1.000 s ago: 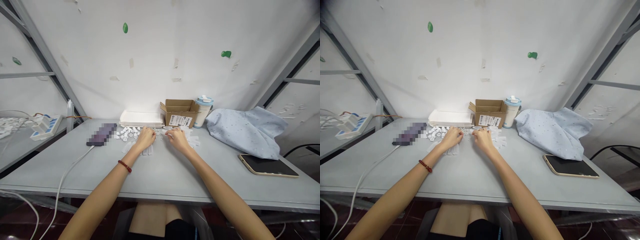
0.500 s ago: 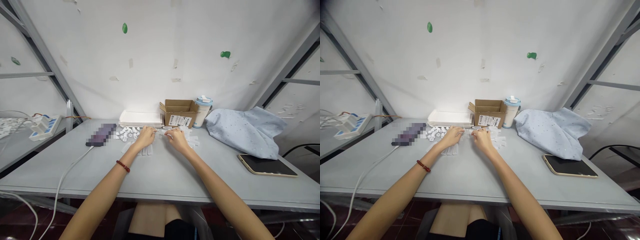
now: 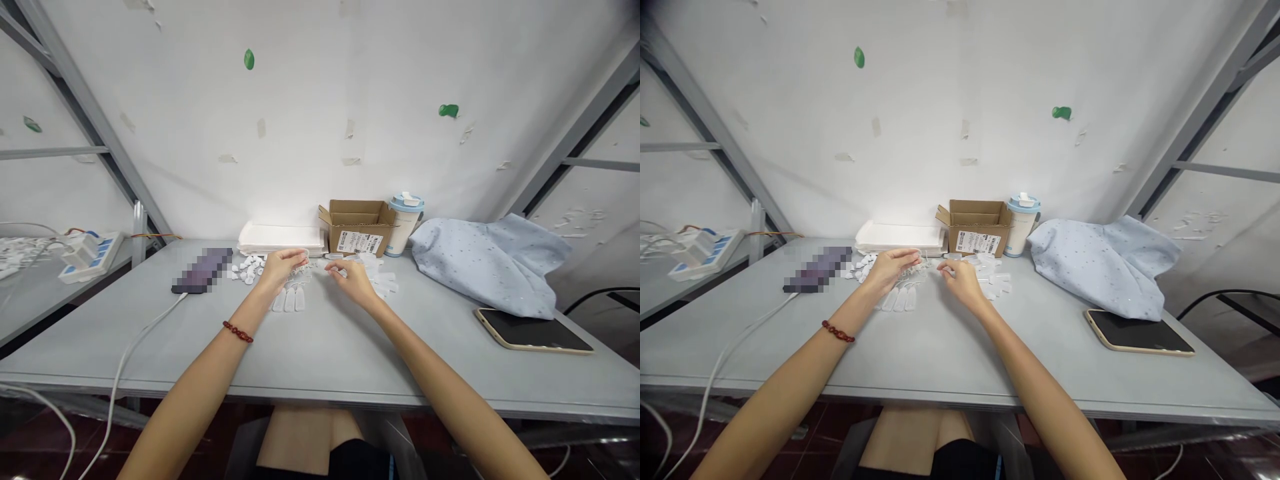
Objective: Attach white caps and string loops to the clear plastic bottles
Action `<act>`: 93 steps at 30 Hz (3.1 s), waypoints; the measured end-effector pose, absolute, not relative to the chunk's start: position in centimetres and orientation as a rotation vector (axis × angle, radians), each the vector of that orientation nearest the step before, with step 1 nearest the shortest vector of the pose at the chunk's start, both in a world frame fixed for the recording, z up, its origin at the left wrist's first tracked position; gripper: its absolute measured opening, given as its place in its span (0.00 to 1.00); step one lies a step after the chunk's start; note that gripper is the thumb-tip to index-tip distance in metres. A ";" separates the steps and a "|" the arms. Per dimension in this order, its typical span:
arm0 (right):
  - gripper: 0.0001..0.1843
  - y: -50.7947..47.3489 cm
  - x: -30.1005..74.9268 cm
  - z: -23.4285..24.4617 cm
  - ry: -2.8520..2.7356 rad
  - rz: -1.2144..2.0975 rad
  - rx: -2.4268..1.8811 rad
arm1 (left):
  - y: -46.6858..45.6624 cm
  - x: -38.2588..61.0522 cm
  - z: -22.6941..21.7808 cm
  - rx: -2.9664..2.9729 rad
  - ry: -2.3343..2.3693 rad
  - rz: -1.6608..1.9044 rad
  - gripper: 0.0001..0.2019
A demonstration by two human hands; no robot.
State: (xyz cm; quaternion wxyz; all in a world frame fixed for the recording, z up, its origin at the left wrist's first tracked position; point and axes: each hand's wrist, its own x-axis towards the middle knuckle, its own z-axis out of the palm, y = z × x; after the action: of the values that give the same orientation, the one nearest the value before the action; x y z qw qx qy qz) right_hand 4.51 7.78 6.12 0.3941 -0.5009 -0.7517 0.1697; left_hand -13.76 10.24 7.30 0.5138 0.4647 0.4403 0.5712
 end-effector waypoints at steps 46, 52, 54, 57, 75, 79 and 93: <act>0.11 5.9 2.9 5.6 -1.881 0.442 -1.072 | 7.7 -13.8 7.5 1.393 0.993 1.080 0.15; 0.19 5.8 2.7 4.8 -1.999 0.339 -1.100 | 7.5 -13.6 7.7 1.393 1.011 1.087 0.16; 0.18 5.7 2.7 4.7 -2.009 0.317 -1.093 | 7.5 -13.6 7.6 1.416 1.032 1.075 0.16; 0.17 5.7 2.7 4.7 -2.009 0.316 -1.074 | 7.5 -13.6 7.6 1.441 1.038 1.053 0.15; 0.11 6.0 2.4 6.0 -1.506 1.262 -0.895 | 7.4 -13.8 7.6 1.670 1.043 1.050 0.15; 0.07 5.8 2.4 6.5 -1.309 1.493 -0.807 | 6.6 -13.5 8.0 1.991 1.235 1.208 0.13; 0.07 5.6 2.7 7.1 -1.059 1.715 -0.809 | 6.2 -13.2 7.6 2.501 1.113 1.067 0.23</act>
State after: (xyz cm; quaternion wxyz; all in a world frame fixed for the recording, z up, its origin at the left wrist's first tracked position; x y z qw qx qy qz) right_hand 2.70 5.59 7.06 0.4662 -0.3296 -0.4313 0.6985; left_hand -13.21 6.22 7.58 0.1017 0.8468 0.3768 0.3614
